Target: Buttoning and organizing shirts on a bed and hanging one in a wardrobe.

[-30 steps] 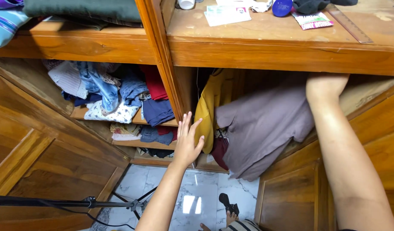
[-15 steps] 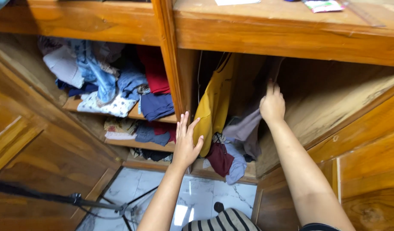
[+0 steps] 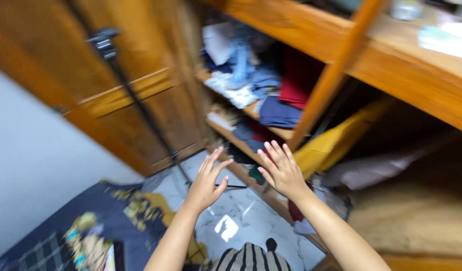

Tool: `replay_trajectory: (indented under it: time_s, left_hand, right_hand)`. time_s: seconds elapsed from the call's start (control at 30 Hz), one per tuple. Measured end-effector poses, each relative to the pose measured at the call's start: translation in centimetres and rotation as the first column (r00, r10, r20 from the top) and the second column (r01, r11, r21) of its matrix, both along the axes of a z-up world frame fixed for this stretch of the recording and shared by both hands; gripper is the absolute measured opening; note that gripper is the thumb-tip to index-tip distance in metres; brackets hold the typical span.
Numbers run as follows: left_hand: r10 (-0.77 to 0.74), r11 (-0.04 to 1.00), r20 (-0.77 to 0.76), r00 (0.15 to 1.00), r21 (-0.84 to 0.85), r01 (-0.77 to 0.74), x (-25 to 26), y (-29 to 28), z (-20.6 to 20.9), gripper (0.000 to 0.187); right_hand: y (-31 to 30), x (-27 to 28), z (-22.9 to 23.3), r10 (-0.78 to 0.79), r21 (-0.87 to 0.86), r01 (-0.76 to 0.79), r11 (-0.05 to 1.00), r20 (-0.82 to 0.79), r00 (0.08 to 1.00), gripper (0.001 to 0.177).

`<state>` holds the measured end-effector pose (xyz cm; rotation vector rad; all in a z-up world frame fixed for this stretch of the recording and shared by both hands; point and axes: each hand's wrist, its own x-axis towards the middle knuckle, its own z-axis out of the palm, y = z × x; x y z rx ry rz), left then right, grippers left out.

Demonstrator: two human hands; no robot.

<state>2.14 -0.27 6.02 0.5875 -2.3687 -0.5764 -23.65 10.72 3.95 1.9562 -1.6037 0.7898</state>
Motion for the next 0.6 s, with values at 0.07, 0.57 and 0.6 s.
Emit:
replay_trajectory:
  time_s: [0.07, 0.57, 0.6]
  left_hand:
    - [0.094, 0.995, -0.009, 0.995, 0.016, -0.094, 3.4, 0.3, 0.9, 0.044]
    - [0.741, 0.656, -0.264, 0.618, 0.086, -0.750, 12.8, 4.3, -2.8, 0.044]
    - [0.752, 0.649, -0.247, 0.611, 0.119, -0.751, 12.3, 4.8, -3.6, 0.046]
  right_hand:
    - [-2.8, 3.1, 0.0, 0.125, 0.013, -0.125, 0.992, 0.003, 0.992, 0.056]
    - [-13.8, 14.3, 2.4, 0.762, 0.145, -0.748, 0.647, -0.093, 0.641, 0.052]
    - [-14.1, 14.2, 2.3, 0.764, 0.151, -0.749, 0.645, -0.099, 0.638, 0.052]
